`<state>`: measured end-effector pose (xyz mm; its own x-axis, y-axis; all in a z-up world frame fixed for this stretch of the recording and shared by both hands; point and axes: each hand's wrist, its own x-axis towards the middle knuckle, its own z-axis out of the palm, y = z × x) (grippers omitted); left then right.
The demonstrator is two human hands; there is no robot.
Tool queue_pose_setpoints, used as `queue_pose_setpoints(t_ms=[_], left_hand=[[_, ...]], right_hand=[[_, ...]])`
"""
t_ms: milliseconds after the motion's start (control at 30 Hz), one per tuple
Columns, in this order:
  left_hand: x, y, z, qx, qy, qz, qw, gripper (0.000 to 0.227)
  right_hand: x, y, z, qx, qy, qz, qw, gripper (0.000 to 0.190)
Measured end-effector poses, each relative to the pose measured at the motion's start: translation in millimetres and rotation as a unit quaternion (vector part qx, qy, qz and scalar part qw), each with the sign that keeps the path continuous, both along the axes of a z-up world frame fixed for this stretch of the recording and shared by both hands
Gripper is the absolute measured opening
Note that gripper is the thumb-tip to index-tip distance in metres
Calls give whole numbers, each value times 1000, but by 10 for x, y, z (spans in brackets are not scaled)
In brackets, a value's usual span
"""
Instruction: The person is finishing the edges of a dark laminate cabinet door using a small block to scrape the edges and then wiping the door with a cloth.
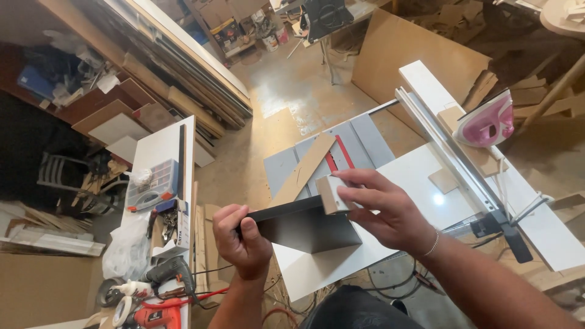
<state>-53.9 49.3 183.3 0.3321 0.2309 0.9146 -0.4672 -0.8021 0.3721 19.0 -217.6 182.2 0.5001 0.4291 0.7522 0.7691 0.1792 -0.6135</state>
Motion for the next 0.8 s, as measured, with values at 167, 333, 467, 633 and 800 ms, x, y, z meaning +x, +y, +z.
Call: queue_pose_setpoints(t_ms=[167,333,467,633,800], left_hand=[[22,2,22,8,-8,-6,1000,29],[37,-40,89,9,-7,-7,1000,30],[62,-12,76,5,-6,-14,1000,29],[59,-13,53,5,-15,-17,1000,29],[98,17,70,-63,-20,-64,996,31]], right_hand=[[79,3,-239,73,82,-9,994,43],[-18,64,-213,46,17,27,998,50],[66,26,-222,38,78,-35,996,44],[65,-45,130,15,-53,20,998,37],[295,-210,392,-25,5,26,999,47]])
